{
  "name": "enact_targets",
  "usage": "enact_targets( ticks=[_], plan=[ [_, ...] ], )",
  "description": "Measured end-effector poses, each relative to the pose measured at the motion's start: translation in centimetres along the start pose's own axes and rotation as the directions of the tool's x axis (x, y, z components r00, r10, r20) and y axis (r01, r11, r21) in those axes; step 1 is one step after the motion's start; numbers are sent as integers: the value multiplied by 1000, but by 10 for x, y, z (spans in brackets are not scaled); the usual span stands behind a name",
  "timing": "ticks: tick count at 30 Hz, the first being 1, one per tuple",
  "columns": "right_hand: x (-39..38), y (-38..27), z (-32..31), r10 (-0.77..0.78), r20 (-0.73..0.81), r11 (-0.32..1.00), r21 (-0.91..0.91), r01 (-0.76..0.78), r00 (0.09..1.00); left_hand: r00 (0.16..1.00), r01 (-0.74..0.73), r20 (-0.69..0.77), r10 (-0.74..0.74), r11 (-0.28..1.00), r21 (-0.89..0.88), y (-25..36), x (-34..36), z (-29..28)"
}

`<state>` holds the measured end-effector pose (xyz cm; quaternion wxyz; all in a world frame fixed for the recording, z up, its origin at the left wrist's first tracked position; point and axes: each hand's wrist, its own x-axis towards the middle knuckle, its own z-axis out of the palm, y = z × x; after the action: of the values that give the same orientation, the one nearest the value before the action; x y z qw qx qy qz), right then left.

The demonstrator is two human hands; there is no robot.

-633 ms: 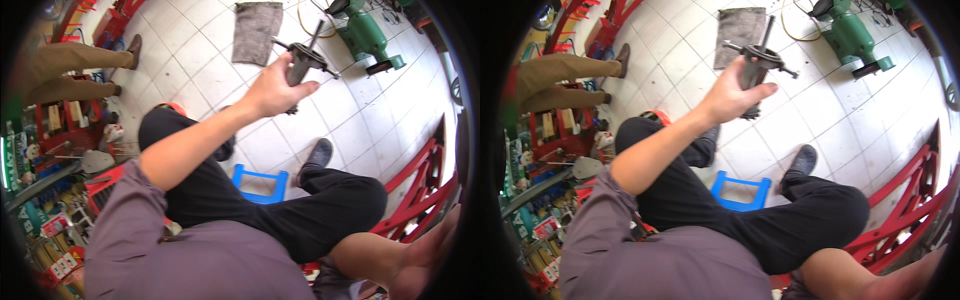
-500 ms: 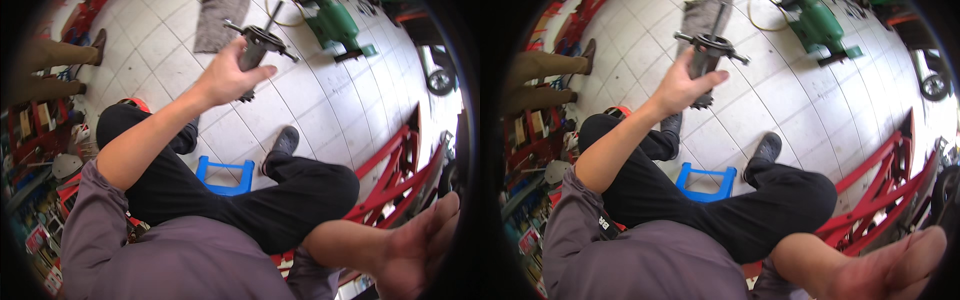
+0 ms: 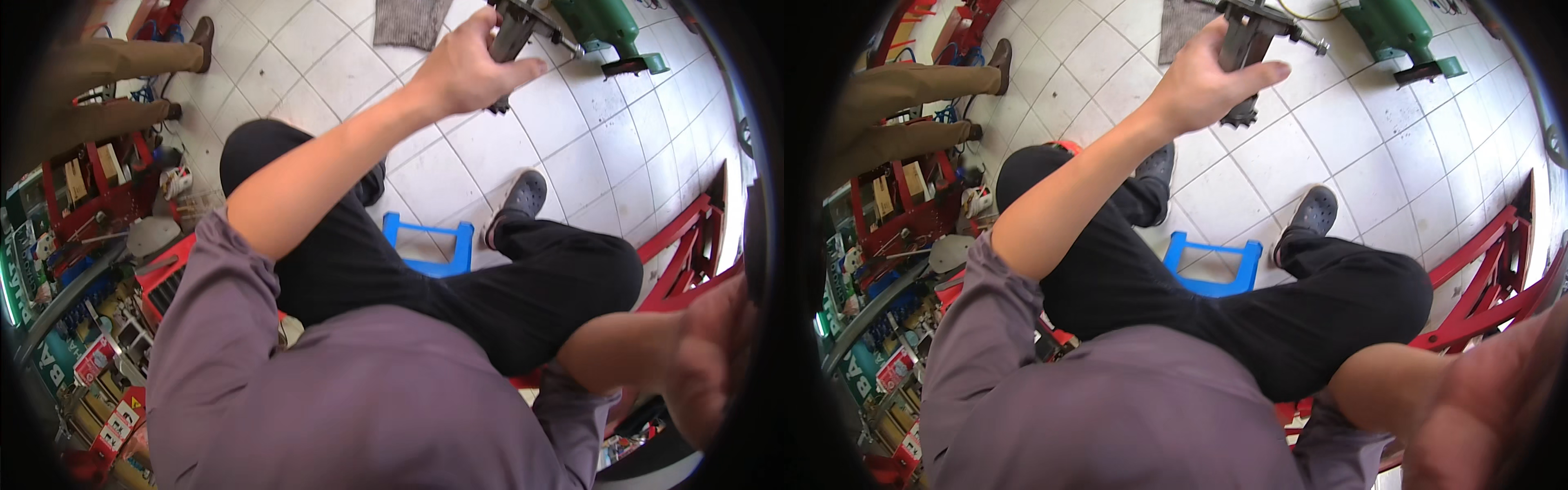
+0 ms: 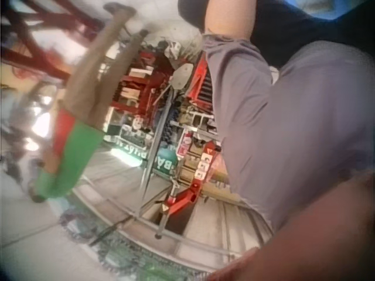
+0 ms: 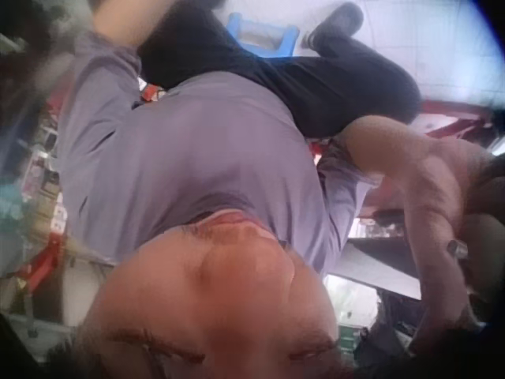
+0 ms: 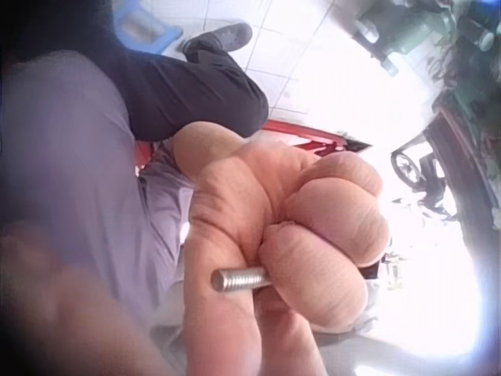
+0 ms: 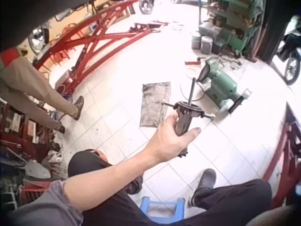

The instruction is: The person assembles a small mechanical part by hand, inserting a spring and internal components into a metal casing and then fitting the assembly into a larger housing.

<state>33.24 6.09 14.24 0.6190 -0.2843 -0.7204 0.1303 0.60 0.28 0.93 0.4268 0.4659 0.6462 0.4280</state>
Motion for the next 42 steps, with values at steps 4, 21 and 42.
enact_targets(
  ticks=[4,21,42],
  plan=[
    [-21,27,61,167,253,986,-46,-160,953,994,-91,-61,90,996,-8,6,-1,-2],
    [-48,31,172,690,699,485,-253,-837,188,988,-102,-111,103,995,22,-12,5,-12],
    [-48,36,168,689,716,250,-92,-964,110,999,32,-27,-33,999,-16,-17,6,-7]
  ],
)
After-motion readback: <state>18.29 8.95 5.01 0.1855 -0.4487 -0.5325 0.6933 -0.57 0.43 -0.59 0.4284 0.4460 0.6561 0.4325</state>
